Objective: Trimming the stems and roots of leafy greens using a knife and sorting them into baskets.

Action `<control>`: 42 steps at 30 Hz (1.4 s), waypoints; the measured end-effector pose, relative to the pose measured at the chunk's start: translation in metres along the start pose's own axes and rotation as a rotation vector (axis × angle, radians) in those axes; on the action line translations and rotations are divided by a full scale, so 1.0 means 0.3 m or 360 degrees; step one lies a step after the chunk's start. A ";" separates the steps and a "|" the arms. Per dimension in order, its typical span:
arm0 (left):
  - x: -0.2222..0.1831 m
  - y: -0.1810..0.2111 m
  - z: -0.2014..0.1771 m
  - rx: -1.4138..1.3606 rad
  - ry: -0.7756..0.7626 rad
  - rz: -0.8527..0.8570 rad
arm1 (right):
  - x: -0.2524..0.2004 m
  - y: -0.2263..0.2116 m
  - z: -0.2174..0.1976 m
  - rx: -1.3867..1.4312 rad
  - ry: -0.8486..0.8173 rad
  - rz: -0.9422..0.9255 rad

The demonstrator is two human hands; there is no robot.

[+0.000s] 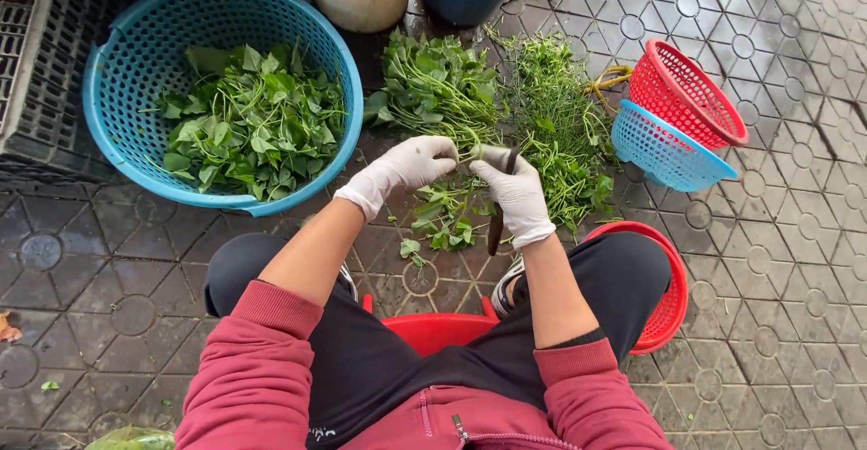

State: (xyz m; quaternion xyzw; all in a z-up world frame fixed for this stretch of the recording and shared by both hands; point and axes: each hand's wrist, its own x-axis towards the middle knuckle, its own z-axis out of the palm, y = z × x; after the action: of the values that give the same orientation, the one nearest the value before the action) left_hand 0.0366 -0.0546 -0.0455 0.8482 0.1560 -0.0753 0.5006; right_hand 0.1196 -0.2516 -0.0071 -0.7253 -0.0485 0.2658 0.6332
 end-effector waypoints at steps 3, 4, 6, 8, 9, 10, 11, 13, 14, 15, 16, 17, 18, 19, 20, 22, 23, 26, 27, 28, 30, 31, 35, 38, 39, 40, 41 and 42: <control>-0.021 0.033 -0.004 0.0274 -0.0141 -0.0069 | -0.009 -0.004 -0.011 -0.0090 -0.0071 0.0120; -0.032 0.048 0.004 0.0389 -0.0208 -0.0086 | -0.011 -0.003 -0.018 -0.0125 -0.0110 0.0176; 0.012 -0.012 0.053 0.0492 -0.0160 -0.0038 | 0.027 0.051 -0.020 -0.0197 -0.0097 0.0121; 0.022 -0.034 0.087 0.0594 -0.0121 0.0015 | 0.043 0.102 -0.014 -0.0268 -0.0076 0.0070; 0.022 -0.021 0.088 0.0564 -0.0086 0.0044 | 0.054 0.116 -0.005 -0.0163 -0.0018 0.0101; 0.021 -0.007 0.089 0.0534 -0.0052 0.0072 | 0.064 0.130 0.003 -0.0058 0.0039 0.0132; -0.013 0.027 0.077 0.0543 -0.0055 0.0074 | 0.068 0.131 0.010 -0.0049 0.0042 0.0131; -0.085 0.094 0.056 0.0631 0.0083 0.0279 | 0.072 0.136 0.023 0.0244 0.0126 0.0291; -0.086 0.076 0.076 0.0638 0.0076 0.0279 | 0.087 0.170 0.020 0.0253 0.0130 0.0293; -0.086 0.059 0.093 0.0878 0.0242 0.0389 | 0.105 0.202 0.018 0.0278 0.0151 0.0324; -0.085 0.042 0.110 0.1115 0.0409 0.0501 | 0.123 0.235 0.017 0.0304 0.0171 0.0356; -0.064 -0.004 0.143 0.1122 0.0403 0.0507 | 0.101 0.215 0.033 0.0313 0.0176 0.0355; -0.043 -0.050 0.175 0.1233 0.0467 0.0537 | 0.078 0.195 0.050 0.0234 0.0187 0.0237; -0.027 -0.100 0.211 0.1341 0.0529 0.0564 | 0.052 0.179 0.067 0.0152 0.0197 0.0124; -0.014 -0.128 0.226 0.1344 0.0521 0.0567 | 0.046 0.181 0.069 0.0158 0.0202 0.0129; 0.019 -0.181 0.255 0.1383 0.0512 0.0541 | 0.039 0.179 0.068 0.0033 0.0215 0.0080; 0.010 -0.168 0.234 0.1386 0.0503 0.0544 | 0.041 0.177 0.066 0.0038 0.0221 0.0085; -0.015 -0.135 0.182 0.1411 0.0591 0.0605 | 0.042 0.178 0.064 0.0055 0.0211 0.0052; -0.017 -0.123 0.171 0.1266 0.0588 0.0621 | 0.042 0.179 0.063 0.0138 0.0220 0.0073; -0.021 -0.111 0.159 0.1121 0.0584 0.0635 | 0.041 0.180 0.064 0.0221 0.0229 0.0094; -0.058 -0.056 0.141 0.0759 0.0367 0.0469 | 0.034 0.156 0.063 0.0233 0.0233 0.0078; -0.071 -0.027 0.127 0.0404 0.0153 0.0308 | 0.035 0.141 0.064 0.0251 0.0239 0.0055; -0.076 -0.007 0.138 0.0439 -0.0113 -0.0037 | 0.028 0.131 0.057 0.0256 0.0249 0.0030; -0.043 -0.083 0.172 0.0831 0.0104 0.0168 | 0.021 0.135 0.055 0.0217 0.0213 -0.0001; -0.043 -0.084 0.161 0.1001 0.0178 0.0265 | 0.014 0.125 0.052 0.0177 0.0209 -0.0017; -0.043 -0.085 0.151 0.1169 0.0252 0.0361 | 0.006 0.115 0.050 0.0136 0.0206 -0.0033; -0.049 -0.083 0.145 0.1169 0.0252 0.0362 | 0.026 0.133 0.038 0.0136 0.0206 -0.0033; -0.055 -0.080 0.138 0.1109 0.0222 0.0361 | 0.045 0.150 0.027 0.0061 0.0183 -0.0054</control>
State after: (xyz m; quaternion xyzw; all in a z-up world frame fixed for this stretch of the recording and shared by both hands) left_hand 0.0141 -0.0832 -0.0809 0.9826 0.0598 -0.0098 0.1753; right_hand 0.1155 -0.2478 -0.0545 -0.7261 -0.0193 0.2138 0.6532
